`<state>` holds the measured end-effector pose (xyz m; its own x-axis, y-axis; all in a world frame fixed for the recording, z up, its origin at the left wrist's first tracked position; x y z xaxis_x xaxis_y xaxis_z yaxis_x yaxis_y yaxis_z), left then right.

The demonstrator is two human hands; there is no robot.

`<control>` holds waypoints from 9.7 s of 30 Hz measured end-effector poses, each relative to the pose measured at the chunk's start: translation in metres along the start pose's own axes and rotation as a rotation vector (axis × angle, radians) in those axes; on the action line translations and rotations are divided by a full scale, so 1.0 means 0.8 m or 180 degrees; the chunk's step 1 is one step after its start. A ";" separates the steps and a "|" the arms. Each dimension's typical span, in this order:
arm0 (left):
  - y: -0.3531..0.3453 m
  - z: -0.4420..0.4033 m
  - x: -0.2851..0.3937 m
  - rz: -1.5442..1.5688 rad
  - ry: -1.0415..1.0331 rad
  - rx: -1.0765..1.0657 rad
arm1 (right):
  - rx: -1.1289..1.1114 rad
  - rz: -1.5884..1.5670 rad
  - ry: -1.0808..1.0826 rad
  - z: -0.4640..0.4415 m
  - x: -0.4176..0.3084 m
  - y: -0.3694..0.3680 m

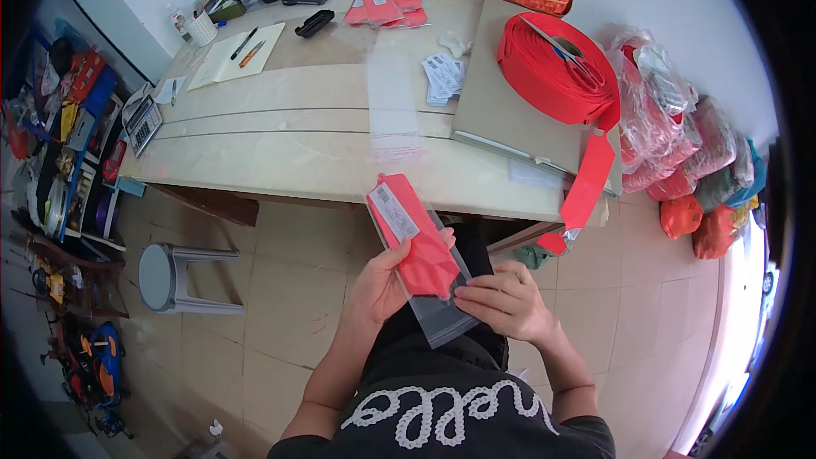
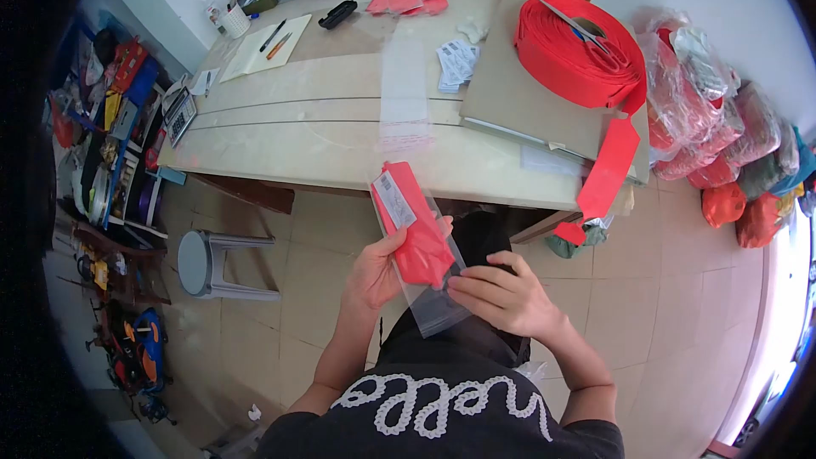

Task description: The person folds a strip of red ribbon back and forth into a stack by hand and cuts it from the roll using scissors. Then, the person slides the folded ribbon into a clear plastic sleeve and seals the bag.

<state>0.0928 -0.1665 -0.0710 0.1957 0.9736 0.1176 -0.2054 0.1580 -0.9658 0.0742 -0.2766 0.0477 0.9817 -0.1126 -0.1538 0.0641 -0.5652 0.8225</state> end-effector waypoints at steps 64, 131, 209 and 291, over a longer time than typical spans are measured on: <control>0.006 0.030 0.040 0.0259 -0.0963 0.0045 | 0.0411 -0.0431 -0.0906 -0.024 0.013 0.009; 0.001 0.042 0.044 0.0101 -0.1633 0.0131 | -0.0971 0.0706 -0.1106 -0.025 -0.037 -0.068; 0.014 -0.086 0.316 -0.7905 -0.2969 0.2429 | -0.0946 0.0741 -0.0064 -0.123 -0.015 -0.282; -0.261 0.205 -0.064 -0.4213 -0.3019 -0.3501 | 0.1765 -0.1423 0.0048 -0.094 0.011 0.194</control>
<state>-0.0320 -0.2226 0.1626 -0.8671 0.1686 0.4688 0.2716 0.9488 0.1611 0.1061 -0.3037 0.2157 0.8854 0.2362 -0.4004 0.3642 -0.8876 0.2819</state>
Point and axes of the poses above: each hand's wrist, its own z-axis away from the middle knuckle, its own y-axis out of the back of the hand, x = y × z, the point moved 10 cm from there along -z, towards the middle knuckle, and after that the axes turned 4 degrees about z, right-handed, at the moved point
